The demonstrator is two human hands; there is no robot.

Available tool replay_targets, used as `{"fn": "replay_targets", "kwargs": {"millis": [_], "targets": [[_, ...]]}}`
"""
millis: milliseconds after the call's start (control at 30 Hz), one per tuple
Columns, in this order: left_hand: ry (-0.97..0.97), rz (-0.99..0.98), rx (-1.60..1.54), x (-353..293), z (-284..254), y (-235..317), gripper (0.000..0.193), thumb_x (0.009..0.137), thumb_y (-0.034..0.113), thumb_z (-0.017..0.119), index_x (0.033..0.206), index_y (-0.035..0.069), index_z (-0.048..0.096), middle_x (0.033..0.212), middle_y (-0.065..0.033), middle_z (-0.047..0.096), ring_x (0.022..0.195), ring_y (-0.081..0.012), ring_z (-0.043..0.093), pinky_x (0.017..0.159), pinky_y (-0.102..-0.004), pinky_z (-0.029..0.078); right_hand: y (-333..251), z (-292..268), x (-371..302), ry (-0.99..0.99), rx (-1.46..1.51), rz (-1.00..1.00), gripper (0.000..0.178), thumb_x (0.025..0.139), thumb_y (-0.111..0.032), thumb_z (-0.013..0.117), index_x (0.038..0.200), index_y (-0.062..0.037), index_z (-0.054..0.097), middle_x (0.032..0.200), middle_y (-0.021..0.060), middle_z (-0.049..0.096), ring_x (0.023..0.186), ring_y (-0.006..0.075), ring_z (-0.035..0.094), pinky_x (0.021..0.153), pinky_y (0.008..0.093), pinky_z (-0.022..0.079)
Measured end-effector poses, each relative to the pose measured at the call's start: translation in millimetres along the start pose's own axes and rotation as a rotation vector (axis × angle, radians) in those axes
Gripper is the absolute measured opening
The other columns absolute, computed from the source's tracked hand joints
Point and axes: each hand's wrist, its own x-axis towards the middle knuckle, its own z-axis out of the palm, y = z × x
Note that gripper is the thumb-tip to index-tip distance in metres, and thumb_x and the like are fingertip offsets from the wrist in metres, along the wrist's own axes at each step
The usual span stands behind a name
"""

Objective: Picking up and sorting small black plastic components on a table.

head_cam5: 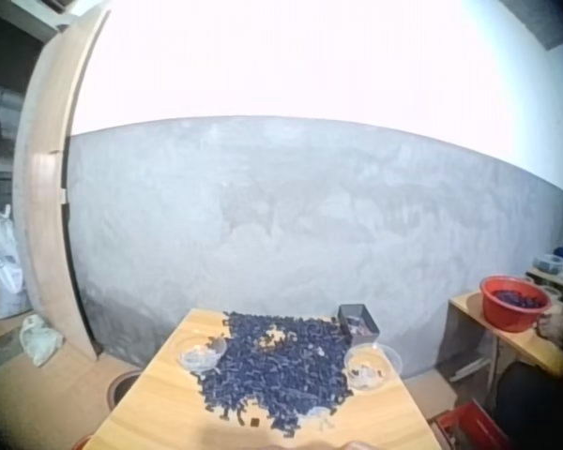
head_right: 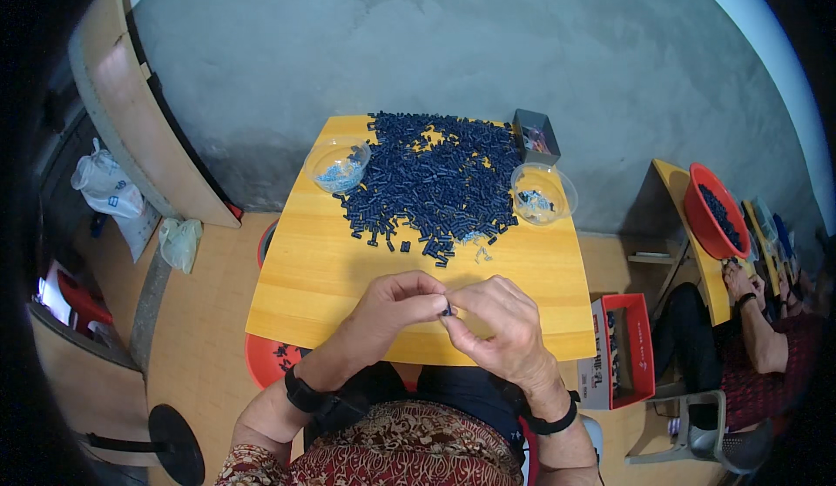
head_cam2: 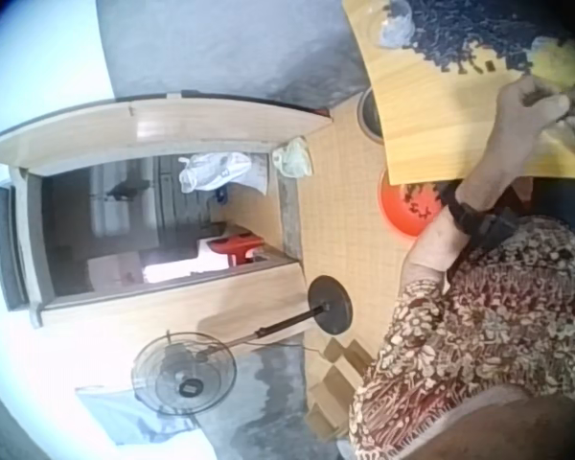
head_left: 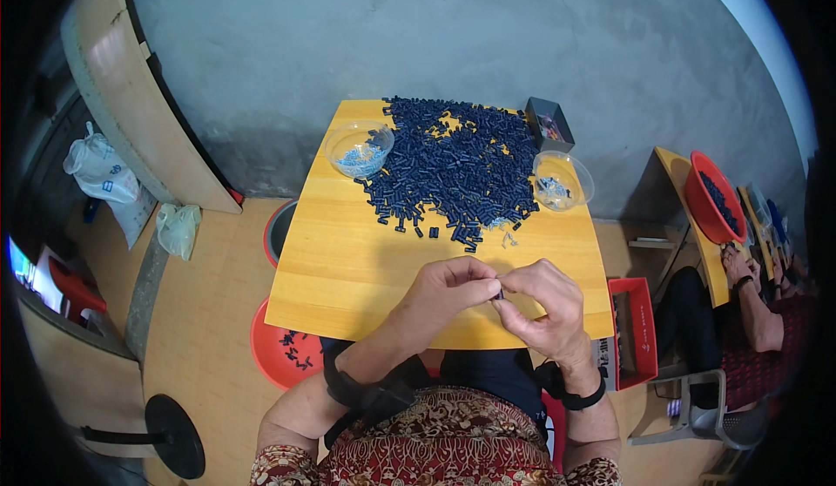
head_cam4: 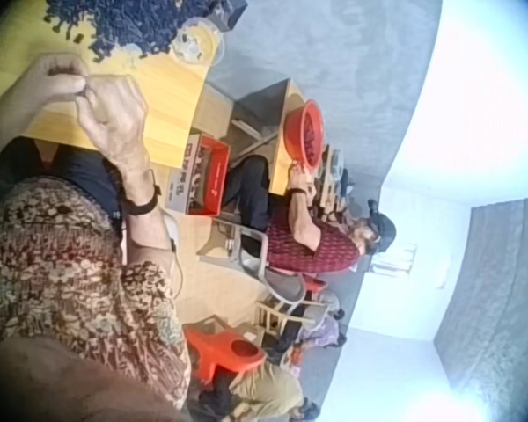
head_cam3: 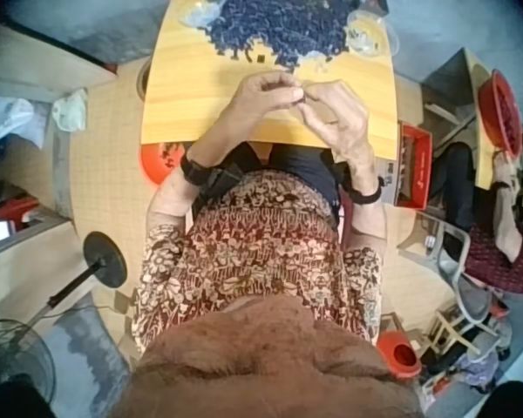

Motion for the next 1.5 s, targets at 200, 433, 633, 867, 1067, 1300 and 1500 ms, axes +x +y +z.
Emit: {"fn": "replay_targets", "kwargs": {"millis": [200,433,633,867,1067,1300,1500], "targets": [[-0.08,-0.144,-0.285,-0.9,-1.1,-1.2,0.011,0.089,0.015,0.063,0.096,0.007,0.064,0.093,-0.0006,0.062,0.088,-0.0115,0.061,0.087,-0.0283,0.05,-1.5,2.0,-3.8,0.067,0.101,0.071,0.016,0.067,0.003,0.07,0.083,-0.0004,0.067,0.077,0.0102,0.065,0.069,0.0217,0.062,0.062,0.03,0.049],[-0.11,-0.17,-0.222,0.1,-2.5,-3.8,0.012,0.089,0.015,0.063,0.096,0.005,0.064,0.096,-0.0021,0.064,0.092,-0.0127,0.062,0.09,-0.0288,0.049,3.8,-3.6,-5.0,0.007,0.191,0.174,0.013,0.073,0.001,0.069,0.086,0.0013,0.068,0.079,0.0109,0.066,0.071,0.02,0.063,0.063,0.0289,0.049],[-0.098,-0.144,-0.152,5.0,-7.0,-10.5,0.012,0.089,0.014,0.064,0.097,0.005,0.065,0.098,-0.0032,0.065,0.095,-0.0125,0.061,0.091,-0.0276,0.049,5.9,-1.0,-2.9,-0.018,0.193,0.229,0.017,0.072,-0.001,0.071,0.089,0.001,0.068,0.082,0.0111,0.066,0.073,0.0198,0.064,0.065,0.0288,0.05],[-0.03,-0.129,-0.236,1.9,-2.1,-12.6,0.012,0.089,0.013,0.064,0.098,0.006,0.066,0.099,-0.0024,0.064,0.096,-0.0108,0.06,0.089,-0.0258,0.048,6.1,4.2,-5.2,0.044,0.012,0.048,0.023,0.07,0.001,0.073,0.091,-0.0004,0.066,0.084,0.0115,0.065,0.075,0.0255,0.063,0.066,0.0337,0.05],[-0.019,-0.152,-0.263,1.3,-3.4,-22.1,0.013,0.089,0.014,0.064,0.1,0.007,0.066,0.099,-0.0015,0.064,0.094,-0.0101,0.06,0.088,-0.0253,0.048,7.9,8.3,-6.7,0.054,-0.153,-0.073,0.023,0.067,-0.001,0.073,0.087,-0.0035,0.063,0.082,0.0087,0.064,0.072,0.0253,0.061,0.064,0.0344,0.048],[0.021,-0.165,-0.229,3.5,-9.4,-30.3,0.017,0.089,0.018,0.065,0.102,0.006,0.066,0.098,-0.0015,0.064,0.092,-0.0104,0.06,0.086,-0.0254,0.048,16.4,18.1,-12.2,0.044,-0.117,-0.064,0.022,0.067,-0.001,0.073,0.086,-0.0041,0.061,0.079,0.008,0.062,0.068,0.0251,0.059,0.062,0.035,0.047],[0.101,-0.05,-0.035,10.7,-20.3,-24.2,0.015,0.089,0.016,0.064,0.097,0.003,0.067,0.094,-0.0037,0.066,0.091,-0.0111,0.061,0.083,-0.025,0.047,23.3,-4.3,-3.0,-0.054,-0.099,0.022,0.029,0.073,-0.005,0.073,0.1,0.0002,0.064,0.09,0.0119,0.066,0.079,0.0278,0.064,0.07,0.0345,0.052]]}}
